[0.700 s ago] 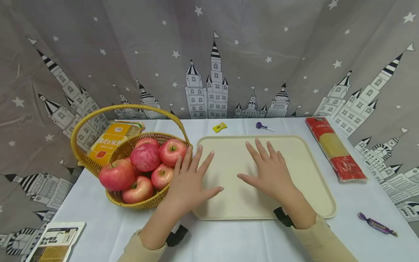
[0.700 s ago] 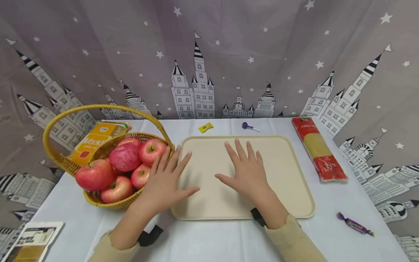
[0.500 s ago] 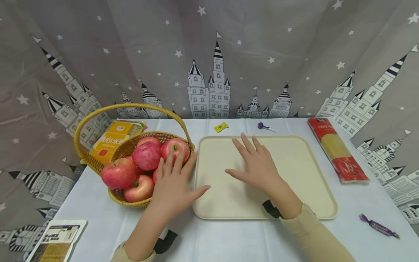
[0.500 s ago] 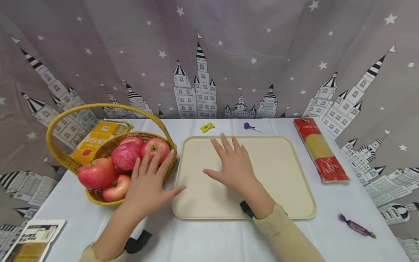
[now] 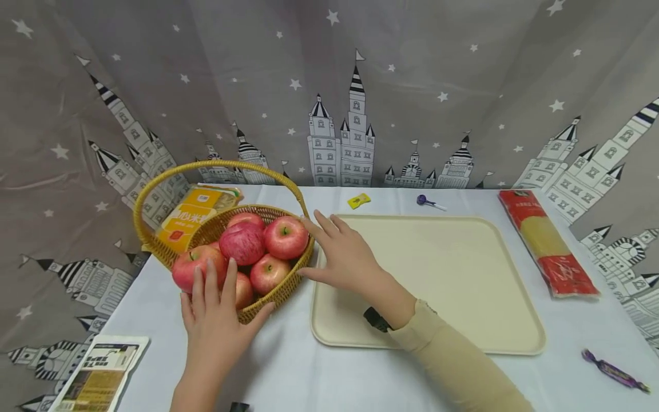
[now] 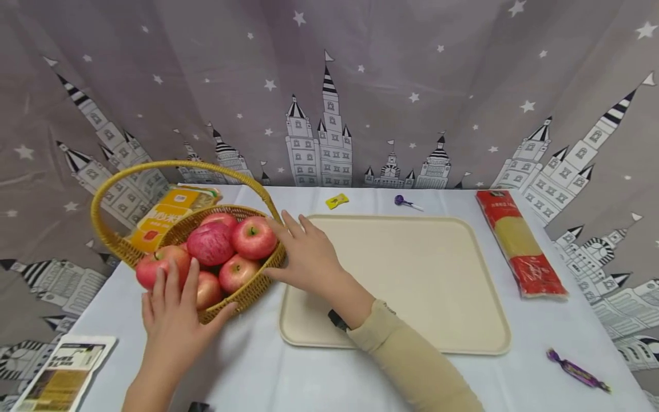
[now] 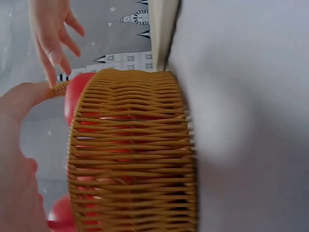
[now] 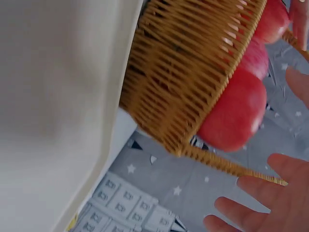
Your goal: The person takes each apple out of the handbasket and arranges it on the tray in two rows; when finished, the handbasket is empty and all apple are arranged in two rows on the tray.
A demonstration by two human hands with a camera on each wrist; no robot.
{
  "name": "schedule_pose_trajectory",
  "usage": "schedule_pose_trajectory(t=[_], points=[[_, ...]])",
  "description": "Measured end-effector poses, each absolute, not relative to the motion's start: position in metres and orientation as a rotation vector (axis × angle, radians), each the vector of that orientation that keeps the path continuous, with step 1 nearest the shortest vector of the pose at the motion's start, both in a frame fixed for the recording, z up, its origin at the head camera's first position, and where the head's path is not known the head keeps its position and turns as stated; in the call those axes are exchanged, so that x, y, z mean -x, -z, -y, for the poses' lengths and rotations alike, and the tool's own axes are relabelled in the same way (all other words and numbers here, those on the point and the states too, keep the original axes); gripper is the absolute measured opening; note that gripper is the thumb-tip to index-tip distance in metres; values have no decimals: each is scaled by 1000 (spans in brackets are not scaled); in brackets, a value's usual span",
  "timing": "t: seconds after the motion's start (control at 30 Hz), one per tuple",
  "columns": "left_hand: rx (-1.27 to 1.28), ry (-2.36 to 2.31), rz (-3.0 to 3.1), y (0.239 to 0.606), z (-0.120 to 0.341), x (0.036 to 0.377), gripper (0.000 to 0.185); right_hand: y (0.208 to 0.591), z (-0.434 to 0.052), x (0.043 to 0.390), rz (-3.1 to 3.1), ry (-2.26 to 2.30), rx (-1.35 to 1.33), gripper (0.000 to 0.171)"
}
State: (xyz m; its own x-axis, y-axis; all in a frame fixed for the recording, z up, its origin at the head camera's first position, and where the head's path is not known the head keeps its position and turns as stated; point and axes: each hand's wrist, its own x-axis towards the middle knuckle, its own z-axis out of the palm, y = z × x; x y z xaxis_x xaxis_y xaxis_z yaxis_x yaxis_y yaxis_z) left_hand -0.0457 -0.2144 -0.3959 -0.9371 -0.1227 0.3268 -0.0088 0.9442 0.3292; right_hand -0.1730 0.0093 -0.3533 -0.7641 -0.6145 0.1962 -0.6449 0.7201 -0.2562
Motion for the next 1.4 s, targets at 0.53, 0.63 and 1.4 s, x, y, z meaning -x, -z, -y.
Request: schedule_pose_trajectory(t=[0.53, 0.63, 1.4], points=[[-368, 1161, 2428, 430, 237, 21, 102, 355, 19, 162, 2796, -691, -909, 83], [-443, 1408, 2353, 429, 239, 24, 103, 356, 25, 163, 2747, -709, -935, 80], [-607, 1936, 1842, 434, 239, 39, 100, 360, 59, 177, 2793, -582, -773, 74]])
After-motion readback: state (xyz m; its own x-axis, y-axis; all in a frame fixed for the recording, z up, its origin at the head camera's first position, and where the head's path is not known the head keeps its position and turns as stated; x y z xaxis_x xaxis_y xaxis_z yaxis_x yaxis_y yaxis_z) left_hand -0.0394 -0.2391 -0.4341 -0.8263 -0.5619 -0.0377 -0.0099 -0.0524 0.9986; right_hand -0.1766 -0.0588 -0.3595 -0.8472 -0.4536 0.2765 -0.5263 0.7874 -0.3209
